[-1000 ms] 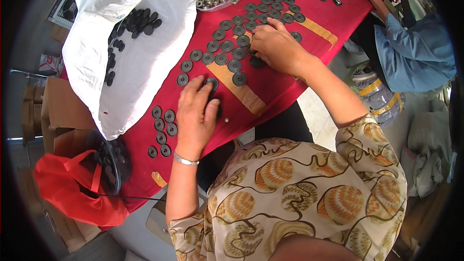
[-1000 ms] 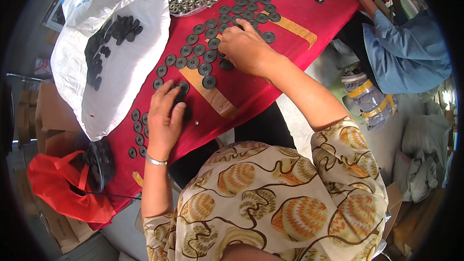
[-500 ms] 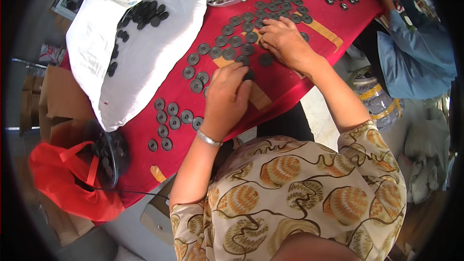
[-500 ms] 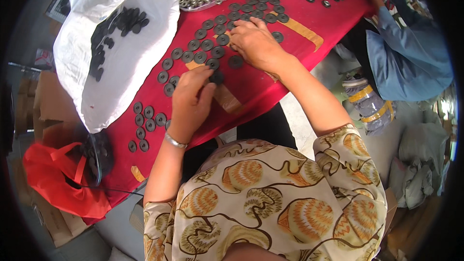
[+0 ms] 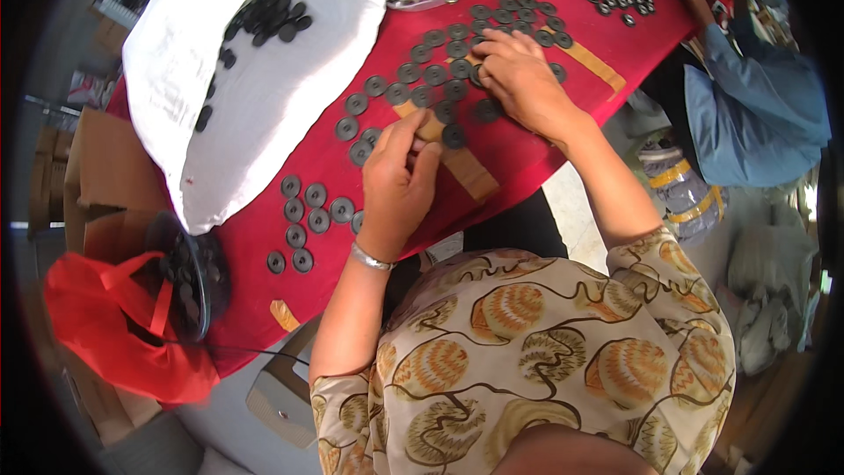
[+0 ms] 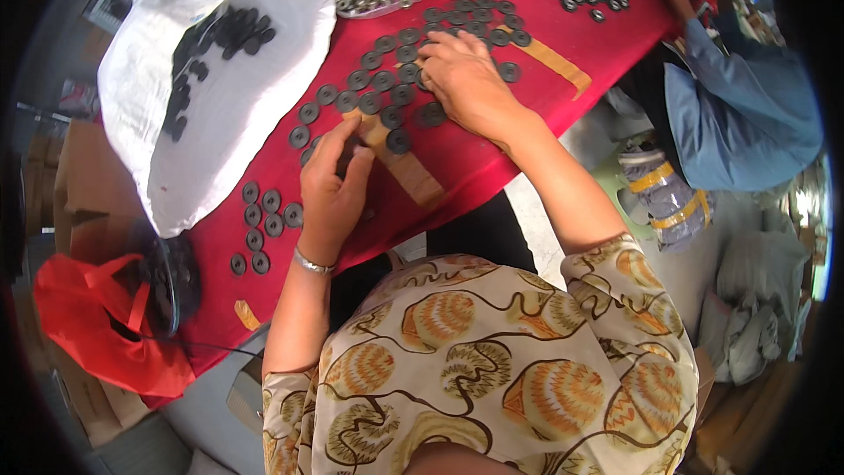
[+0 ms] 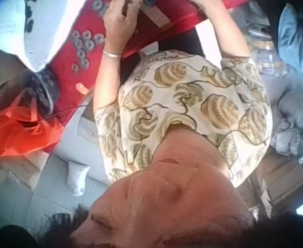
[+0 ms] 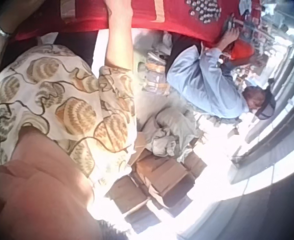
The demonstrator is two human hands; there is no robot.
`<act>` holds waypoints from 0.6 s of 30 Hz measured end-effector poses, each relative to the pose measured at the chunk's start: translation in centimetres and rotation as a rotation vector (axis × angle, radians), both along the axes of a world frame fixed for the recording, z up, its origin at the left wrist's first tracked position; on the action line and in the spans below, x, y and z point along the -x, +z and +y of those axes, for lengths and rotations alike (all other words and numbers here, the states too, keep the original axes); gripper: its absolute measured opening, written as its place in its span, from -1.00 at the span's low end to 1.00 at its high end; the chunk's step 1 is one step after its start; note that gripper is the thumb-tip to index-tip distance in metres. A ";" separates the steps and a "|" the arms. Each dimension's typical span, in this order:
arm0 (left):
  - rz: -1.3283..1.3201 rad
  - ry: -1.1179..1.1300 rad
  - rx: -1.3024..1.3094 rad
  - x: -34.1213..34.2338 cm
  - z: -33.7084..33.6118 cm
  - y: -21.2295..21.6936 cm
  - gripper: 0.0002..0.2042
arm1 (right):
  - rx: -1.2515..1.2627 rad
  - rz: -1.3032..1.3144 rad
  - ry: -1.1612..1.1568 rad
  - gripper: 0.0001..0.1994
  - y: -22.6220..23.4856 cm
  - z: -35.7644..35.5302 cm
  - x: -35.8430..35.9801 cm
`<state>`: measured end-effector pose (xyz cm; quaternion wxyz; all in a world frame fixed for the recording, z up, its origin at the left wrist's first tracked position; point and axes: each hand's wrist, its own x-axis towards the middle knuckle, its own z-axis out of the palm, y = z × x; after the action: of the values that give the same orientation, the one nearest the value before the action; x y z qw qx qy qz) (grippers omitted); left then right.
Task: The person empties black rubber grommets from a bag onto the table, fits metal rings into the grommets by hand, and organizes the assembled pieces into rows on the table.
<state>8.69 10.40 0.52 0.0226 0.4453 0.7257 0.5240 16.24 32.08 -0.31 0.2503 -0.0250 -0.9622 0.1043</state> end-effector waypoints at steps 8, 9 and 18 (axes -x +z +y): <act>-0.800 0.033 -0.428 -0.7 -4.6 1.4 -0.70 | 0.292 0.157 0.392 -0.85 2.5 -11.6 1.5; -0.717 0.128 -0.403 -0.4 -6.2 1.7 -0.72 | 0.355 0.124 0.471 -0.79 2.6 -11.9 1.8; 0.842 0.946 0.567 6.8 -27.1 7.4 -0.74 | 0.293 -0.009 0.420 -0.70 0.2 -12.7 1.5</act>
<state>1.86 -16.70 7.89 -0.3761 0.2235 0.8978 0.0504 14.70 19.39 -0.06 0.2126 0.1389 -0.9220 0.2923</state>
